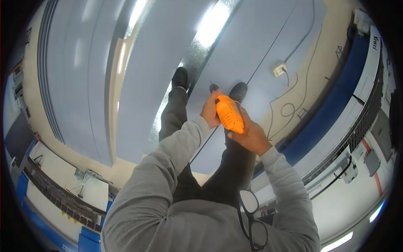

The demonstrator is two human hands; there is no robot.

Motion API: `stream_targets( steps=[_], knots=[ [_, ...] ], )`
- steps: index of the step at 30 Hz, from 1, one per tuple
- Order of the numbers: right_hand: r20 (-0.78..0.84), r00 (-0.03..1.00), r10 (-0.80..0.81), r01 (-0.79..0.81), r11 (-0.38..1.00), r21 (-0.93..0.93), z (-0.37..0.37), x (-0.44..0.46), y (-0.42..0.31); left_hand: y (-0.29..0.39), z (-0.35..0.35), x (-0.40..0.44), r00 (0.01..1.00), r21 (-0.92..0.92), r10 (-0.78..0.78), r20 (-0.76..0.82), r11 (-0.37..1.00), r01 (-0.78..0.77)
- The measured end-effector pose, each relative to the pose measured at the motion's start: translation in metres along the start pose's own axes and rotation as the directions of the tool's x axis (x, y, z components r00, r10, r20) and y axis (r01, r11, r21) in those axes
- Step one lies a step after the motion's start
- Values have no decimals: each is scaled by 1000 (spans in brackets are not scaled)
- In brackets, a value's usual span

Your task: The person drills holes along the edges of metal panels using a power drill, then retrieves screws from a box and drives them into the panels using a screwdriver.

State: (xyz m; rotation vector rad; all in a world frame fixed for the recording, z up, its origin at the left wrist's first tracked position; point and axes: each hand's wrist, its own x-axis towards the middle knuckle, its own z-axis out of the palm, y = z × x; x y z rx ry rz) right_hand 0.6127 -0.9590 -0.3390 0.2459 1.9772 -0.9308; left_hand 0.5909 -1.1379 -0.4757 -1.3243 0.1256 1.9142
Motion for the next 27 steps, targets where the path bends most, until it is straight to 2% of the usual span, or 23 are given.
stream_targets(
  steps=[1, 5, 8, 11, 14, 17, 24, 27],
  knots=[
    [-16, 997, 71, -71, 997, -10, 10, 15, 9, 6, -9, 19, 1000, -6, 15, 3, 1000, -15],
    [-275, 938, -212, 160, 967, -200, 53, 92, 61, 30, -31, 89, 993, -15, 109, 48, 994, -109],
    [-247, 962, -112, 71, 983, -169, 65, 139, 71, 52, -54, 143, 990, -12, 135, 50, 991, -134],
    [-207, 978, -36, -10, 976, -217, 74, 170, 83, 66, -67, 172, 993, 14, 117, 6, 993, -117],
    [-171, 985, 25, -60, 978, -202, 79, 189, 95, 72, -77, 193, 991, 22, 133, -30, 991, -132],
    [-177, 984, 22, -54, 983, -176, 84, 201, 106, 77, -86, 211, 987, 29, 154, -45, 988, -153],
    [-131, 985, 111, -138, 965, -222, 79, 211, 99, 82, -86, 215, 988, 46, 137, -77, 990, -133],
    [-99, 985, 138, -160, 951, -265, 72, 223, 85, 89, -81, 204, 994, -7, 110, 0, 994, -110]
  ],
)
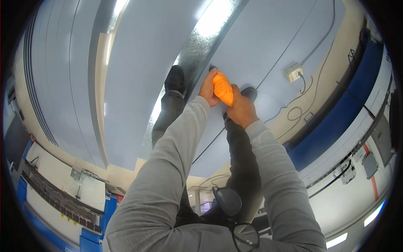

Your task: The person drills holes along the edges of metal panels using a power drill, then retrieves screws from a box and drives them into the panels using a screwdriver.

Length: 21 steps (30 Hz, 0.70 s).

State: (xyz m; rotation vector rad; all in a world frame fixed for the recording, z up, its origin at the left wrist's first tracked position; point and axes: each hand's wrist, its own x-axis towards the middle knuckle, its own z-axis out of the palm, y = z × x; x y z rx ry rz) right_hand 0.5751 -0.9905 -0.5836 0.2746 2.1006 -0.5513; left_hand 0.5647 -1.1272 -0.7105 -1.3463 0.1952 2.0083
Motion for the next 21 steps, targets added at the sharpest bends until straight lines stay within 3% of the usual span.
stream_targets(
  steps=[5, 8, 11, 14, 17, 21],
  knots=[
    [46, 998, 44, -44, 999, -1, -4, 7, -7, 3, 1, 2, 999, 12, -38, -27, 999, 38],
    [5, 1000, -30, 29, 993, 119, -1, 9, 3, 3, 2, 1, 998, -7, -56, 2, 998, 56],
    [194, 981, 7, -136, 740, 659, -13, 11, 2, 5, 3, -1, 998, -6, -64, -3, 998, 64],
    [119, 987, 110, -146, 918, 368, -22, 7, -9, 4, 9, -4, 998, -2, -56, -43, 998, 56],
    [-34, 997, 69, -60, 974, 217, -14, -3, -6, 1, 5, 5, 999, -2, -29, -44, 1000, 29],
    [-22, 999, 37, -36, 999, 33, -6, -3, -6, 0, -1, 8, 999, -5, -33, -28, 999, 33]
  ],
)
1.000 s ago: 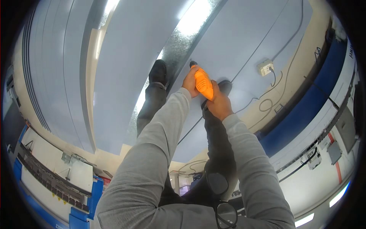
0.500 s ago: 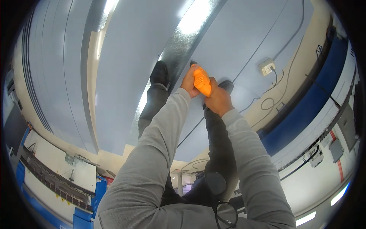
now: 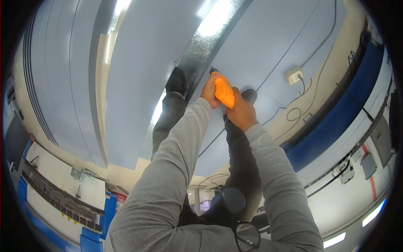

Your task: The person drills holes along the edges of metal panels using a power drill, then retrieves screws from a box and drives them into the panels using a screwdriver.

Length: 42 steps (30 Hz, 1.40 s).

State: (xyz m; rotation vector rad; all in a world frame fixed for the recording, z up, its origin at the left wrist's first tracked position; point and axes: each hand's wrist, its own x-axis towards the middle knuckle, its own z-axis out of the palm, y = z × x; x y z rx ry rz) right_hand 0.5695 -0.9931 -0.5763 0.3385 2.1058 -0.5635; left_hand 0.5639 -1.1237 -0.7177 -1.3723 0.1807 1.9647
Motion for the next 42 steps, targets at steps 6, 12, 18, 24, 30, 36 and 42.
stream_targets(
  steps=[6, 12, 18, 24, 30, 36, 42],
  knots=[
    [24, 999, -47, 49, 994, -96, -3, 7, -4, 3, 4, -6, 999, -72, -44, 30, 996, 46],
    [47, 998, -34, 38, 995, -96, -7, 12, -4, 2, 4, 2, 1000, -59, -4, 7, 998, 5],
    [-166, 975, -150, 130, 984, -123, 6, 12, 3, 2, -3, 10, 999, -57, 3, 37, 998, -1],
    [23, 999, -34, 33, 999, 34, 1, 19, 9, 3, -5, 11, 1000, -31, 28, -10, 999, -28],
    [95, 993, -69, 78, 992, -95, -5, 21, 2, 5, -8, 13, 997, -93, 22, 77, 996, -15],
    [70, 992, -106, 112, 991, -78, -4, 18, 8, 0, -5, 8, 997, -117, 26, 70, 993, -17],
    [74, 991, -110, 116, 990, -83, -7, 11, 11, -4, -2, 2, 997, -116, 21, 72, 993, -12]
  ],
)
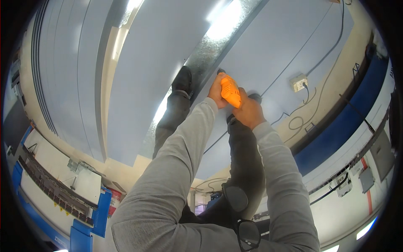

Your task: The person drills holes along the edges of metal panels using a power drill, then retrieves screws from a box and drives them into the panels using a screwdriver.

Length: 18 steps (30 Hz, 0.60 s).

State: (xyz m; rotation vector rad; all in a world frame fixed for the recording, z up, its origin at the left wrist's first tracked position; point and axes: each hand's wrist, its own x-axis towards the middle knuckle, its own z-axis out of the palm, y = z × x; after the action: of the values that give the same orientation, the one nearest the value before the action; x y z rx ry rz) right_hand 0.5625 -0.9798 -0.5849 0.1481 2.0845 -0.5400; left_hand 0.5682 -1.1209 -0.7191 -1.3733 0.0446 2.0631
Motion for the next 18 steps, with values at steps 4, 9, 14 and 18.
stream_targets(
  steps=[4, 9, 14, 18],
  knots=[
    [1, 1000, 3, -3, 1000, 21, -6, -6, -3, -2, 8, -10, 1000, 24, 20, -3, 1000, -20],
    [94, 995, 19, -54, 922, 384, -33, -38, -7, -25, 18, -34, 1000, 58, -1, -16, 998, 2],
    [308, 951, 11, -276, 477, 834, -52, -62, 4, -43, 28, -76, 999, 56, 39, -9, 998, -39],
    [94, 996, 9, -67, 767, 638, -48, -74, -13, -33, 41, -111, 995, 7, 96, 25, 995, -96]
  ],
)
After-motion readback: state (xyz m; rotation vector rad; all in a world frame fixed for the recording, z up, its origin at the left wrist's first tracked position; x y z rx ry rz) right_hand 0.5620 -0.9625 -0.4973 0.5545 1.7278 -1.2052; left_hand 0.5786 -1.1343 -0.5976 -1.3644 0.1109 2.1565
